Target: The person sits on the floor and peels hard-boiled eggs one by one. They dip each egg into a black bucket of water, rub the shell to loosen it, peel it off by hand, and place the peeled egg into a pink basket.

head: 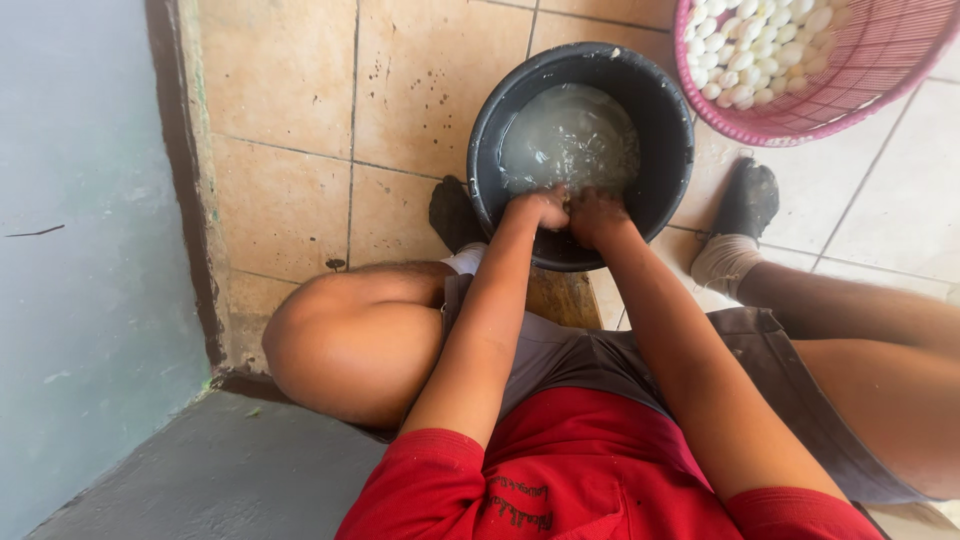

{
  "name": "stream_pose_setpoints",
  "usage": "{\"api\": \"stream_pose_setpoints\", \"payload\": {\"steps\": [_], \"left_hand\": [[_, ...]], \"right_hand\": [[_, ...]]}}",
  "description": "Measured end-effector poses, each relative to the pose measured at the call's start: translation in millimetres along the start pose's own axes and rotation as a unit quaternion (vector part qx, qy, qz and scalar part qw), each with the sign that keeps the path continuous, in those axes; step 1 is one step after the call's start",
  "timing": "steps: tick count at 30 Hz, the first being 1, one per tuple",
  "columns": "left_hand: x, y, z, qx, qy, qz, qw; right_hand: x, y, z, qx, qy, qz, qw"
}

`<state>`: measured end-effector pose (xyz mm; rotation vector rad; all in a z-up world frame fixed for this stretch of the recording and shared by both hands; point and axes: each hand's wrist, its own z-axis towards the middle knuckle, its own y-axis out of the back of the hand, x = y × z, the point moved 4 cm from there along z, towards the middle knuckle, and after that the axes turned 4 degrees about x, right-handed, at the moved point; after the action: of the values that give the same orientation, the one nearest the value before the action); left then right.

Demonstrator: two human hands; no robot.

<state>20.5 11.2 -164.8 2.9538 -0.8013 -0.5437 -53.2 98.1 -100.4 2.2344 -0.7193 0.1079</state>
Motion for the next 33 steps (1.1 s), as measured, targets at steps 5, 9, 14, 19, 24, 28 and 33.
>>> {"api": "stream_pose_setpoints", "payload": {"steps": [5, 9, 14, 19, 24, 28, 33], "left_hand": [[1.4, -18.7, 4.7, -0.07, -0.031, -0.007, 0.997], [-4.7, -20.2, 11.7, -0.151, -0.091, 0.105, 0.979], [0.6, -35.5, 14.3, -0.185, -0.069, 0.097, 0.976], [5.8, -30.0, 16.1, -0.206, -0.058, 0.088, 0.973], [3.5, -30.4, 12.0, -0.22, -0.038, 0.096, 0.97], [2.7, -22.9, -0.5, -0.268, -0.005, 0.066, 0.961], [-3.0, -9.7, -18.8, -0.308, 0.048, 0.029, 0.95]], "right_hand": [[-6.4, -26.1, -8.9, 0.077, -0.078, 0.036, 0.993], [-9.9, -17.0, -10.4, -0.036, -0.127, 0.099, 0.986], [-1.2, -8.7, -29.4, -0.015, -0.141, 0.074, 0.987], [15.3, 4.4, -49.6, 0.047, -0.101, -0.002, 0.994], [22.6, 29.3, -72.1, 0.105, -0.037, 0.015, 0.994], [28.5, 44.7, -82.1, 0.131, -0.04, 0.011, 0.991], [23.3, 41.1, -79.5, 0.141, -0.04, 0.002, 0.989]]}}
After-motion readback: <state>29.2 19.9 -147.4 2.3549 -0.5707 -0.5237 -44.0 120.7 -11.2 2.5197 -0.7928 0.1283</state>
